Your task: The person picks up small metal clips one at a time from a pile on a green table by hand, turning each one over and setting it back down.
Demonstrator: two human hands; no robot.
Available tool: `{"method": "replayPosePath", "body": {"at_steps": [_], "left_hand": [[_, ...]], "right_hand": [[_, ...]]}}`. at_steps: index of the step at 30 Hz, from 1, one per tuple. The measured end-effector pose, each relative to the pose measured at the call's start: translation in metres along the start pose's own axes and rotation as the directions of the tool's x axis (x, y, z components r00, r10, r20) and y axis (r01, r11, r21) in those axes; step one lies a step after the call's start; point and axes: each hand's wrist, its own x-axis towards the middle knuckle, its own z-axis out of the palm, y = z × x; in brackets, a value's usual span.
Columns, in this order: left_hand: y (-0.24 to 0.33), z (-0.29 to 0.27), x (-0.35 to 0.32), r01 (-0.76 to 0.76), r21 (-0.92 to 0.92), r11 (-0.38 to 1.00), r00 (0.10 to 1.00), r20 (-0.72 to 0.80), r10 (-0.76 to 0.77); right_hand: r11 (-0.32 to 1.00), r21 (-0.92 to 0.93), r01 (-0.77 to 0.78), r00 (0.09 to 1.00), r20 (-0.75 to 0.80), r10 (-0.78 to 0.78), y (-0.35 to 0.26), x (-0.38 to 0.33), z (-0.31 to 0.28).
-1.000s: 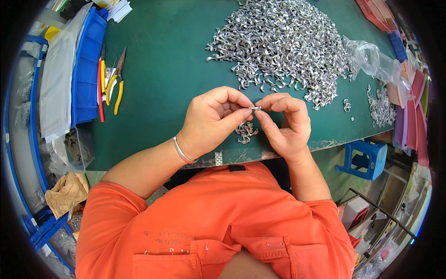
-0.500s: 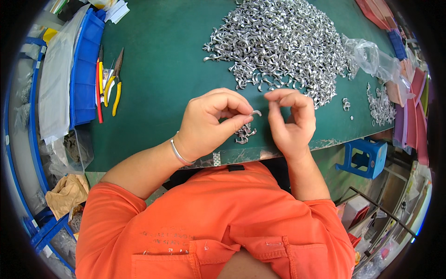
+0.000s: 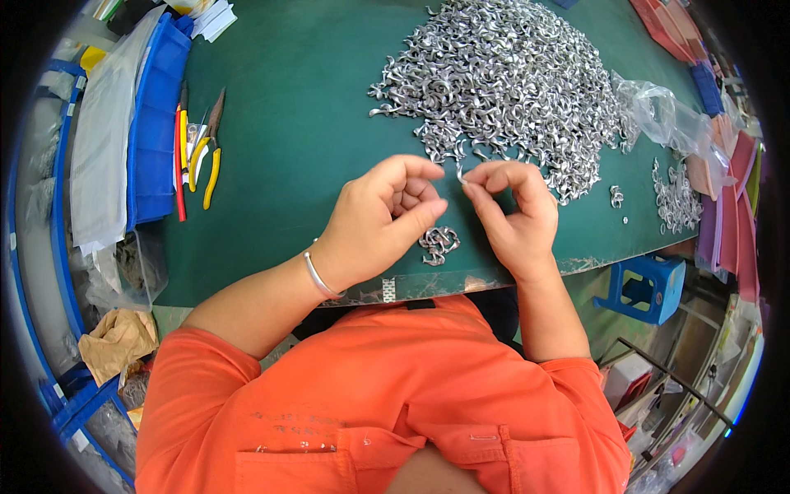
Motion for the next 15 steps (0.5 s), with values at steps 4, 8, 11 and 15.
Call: {"method": "replayPosePath", "body": {"at_steps": [4, 8, 11, 15], "left_hand": [[0.0014, -0.0048, 0.0061, 0.137, -0.191, 0.972, 0.99, 0.039, -0.132], [0.0, -0.0042, 0.0048, 0.115, -0.249, 0.962, 0.993, 0.037, -0.109], [-0.0018, -0.0026, 0.0035, 0.068, -0.236, 0.969, 0.998, 0.022, -0.065], [-0.0035, 0.0, 0.0021, -0.008, -0.189, 0.982, 1.0, 0.007, 0.01]], "right_hand": [[0.958, 0.189, 0.215, 0.967, 0.099, -0.237, 0.0001, 0.0006, 0.0009], [0.973, 0.19, 0.13, 0.99, 0.034, -0.139, -0.0002, -0.0029, 0.0045], [0.967, 0.246, 0.073, 0.994, 0.059, -0.09, 0.0018, -0.0029, 0.0034], [0.962, 0.258, 0.093, 0.993, 0.049, -0.109, 0.0002, -0.0043, 0.0022]]}}
